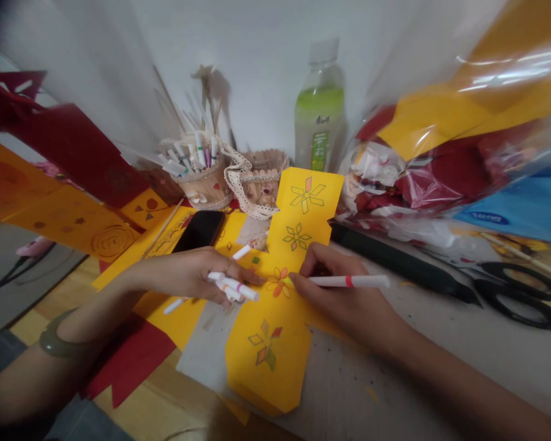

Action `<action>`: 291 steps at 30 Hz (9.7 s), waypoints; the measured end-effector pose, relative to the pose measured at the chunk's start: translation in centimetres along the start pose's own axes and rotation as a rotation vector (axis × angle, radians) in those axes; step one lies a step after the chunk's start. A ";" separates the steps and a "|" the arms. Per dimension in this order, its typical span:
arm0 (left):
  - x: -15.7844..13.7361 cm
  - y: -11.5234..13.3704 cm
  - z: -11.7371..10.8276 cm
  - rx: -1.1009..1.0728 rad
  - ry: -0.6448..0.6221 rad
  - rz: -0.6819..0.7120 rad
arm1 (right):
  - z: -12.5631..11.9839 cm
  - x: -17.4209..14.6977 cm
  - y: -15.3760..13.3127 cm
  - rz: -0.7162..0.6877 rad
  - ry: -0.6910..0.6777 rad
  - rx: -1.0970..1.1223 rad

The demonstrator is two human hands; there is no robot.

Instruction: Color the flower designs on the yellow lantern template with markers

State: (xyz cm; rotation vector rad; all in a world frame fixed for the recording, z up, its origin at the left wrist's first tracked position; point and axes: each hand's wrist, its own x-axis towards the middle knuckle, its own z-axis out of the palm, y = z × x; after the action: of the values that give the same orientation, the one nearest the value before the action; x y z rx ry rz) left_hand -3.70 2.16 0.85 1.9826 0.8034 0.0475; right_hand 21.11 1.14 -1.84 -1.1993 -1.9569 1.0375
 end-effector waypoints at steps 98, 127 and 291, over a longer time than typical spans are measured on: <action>0.1 0.0 0.0 0.028 -0.002 0.005 | 0.0 0.0 0.6 -0.032 -0.002 0.001; 0.0 -0.1 0.0 0.026 -0.010 0.022 | 0.0 0.0 0.7 -0.016 0.033 0.033; 0.0 0.2 0.0 -0.035 -0.005 0.012 | -0.3 -0.2 0.0 0.016 -0.042 0.059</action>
State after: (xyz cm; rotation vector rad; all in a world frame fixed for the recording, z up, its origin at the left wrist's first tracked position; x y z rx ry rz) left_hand -3.64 2.07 0.97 1.9542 0.7821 0.0633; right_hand 21.47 1.07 -1.71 -1.1714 -1.9375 1.1289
